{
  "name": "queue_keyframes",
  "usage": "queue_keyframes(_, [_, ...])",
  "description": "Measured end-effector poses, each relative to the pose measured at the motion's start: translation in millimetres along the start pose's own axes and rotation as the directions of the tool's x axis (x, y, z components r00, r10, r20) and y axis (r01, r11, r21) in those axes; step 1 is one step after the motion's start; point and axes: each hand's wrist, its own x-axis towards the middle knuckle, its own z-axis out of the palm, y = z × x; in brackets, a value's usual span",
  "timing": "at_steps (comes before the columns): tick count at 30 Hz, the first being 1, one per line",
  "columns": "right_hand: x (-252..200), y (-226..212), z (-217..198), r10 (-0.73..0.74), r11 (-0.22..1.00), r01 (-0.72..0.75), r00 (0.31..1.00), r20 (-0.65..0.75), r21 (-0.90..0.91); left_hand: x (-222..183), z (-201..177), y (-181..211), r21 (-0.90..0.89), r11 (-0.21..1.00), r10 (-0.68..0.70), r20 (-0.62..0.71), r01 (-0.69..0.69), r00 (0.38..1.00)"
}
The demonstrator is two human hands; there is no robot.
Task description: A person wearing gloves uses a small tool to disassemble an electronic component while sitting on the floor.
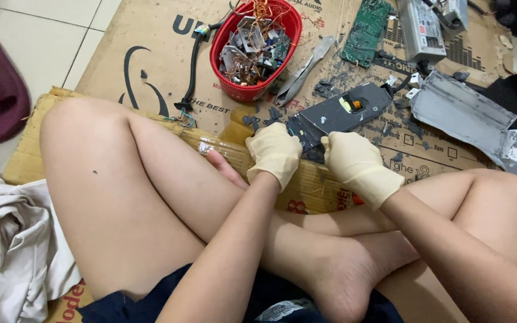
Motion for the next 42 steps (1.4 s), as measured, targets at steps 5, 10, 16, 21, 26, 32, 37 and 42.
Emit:
queue_keyframes(5, [12.8,-4.7,15.3,-0.002,0.999,0.002,1.0,-0.011,-0.037,0.0,-3.3,-1.6,-0.022,1.0,-0.009,-0.007,0.009,1.0])
queue_keyframes(10, [34.0,3.8,29.1,0.027,0.993,-0.024,0.999,-0.023,0.114,-2.2,-7.2,4.8,-0.035,0.999,0.004,-0.022,-0.005,1.0])
queue_keyframes(16, [24.2,0.9,24.7,0.061,0.956,-0.047,0.997,-0.041,0.291,-3.5,-8.1,5.3,-0.032,0.999,0.023,-0.009,-0.023,1.0])
queue_keyframes(21, [33.2,-21.1,21.3,0.132,0.987,-0.134,0.991,0.024,0.089,-9.7,-12.7,8.3,-0.03,1.0,0.009,0.0,-0.009,1.0])
queue_keyframes(26, [33.2,0.1,32.8,0.067,0.933,-0.051,0.997,-0.031,0.357,-12.0,-10.4,11.6,0.004,1.0,0.023,-0.016,-0.023,1.0])
queue_keyframes(32, [34.5,-12.7,34.1,0.079,0.964,-0.067,0.996,-0.035,0.258,-20.4,-17.2,12.7,0.025,0.999,0.041,-0.013,-0.041,0.999])
queue_keyframes(37, [37.0,1.2,38.3,0.047,0.957,-0.023,0.996,-0.078,0.29,-20.1,-17.2,12.4,0.002,1.0,0.025,0.012,-0.025,1.0])
queue_keyframes(42, [-6.5,3.2,20.4,0.019,0.982,-0.009,0.998,-0.054,0.191,-17.0,-12.3,3.5,-0.012,1.0,0.025,-0.016,-0.025,1.0])
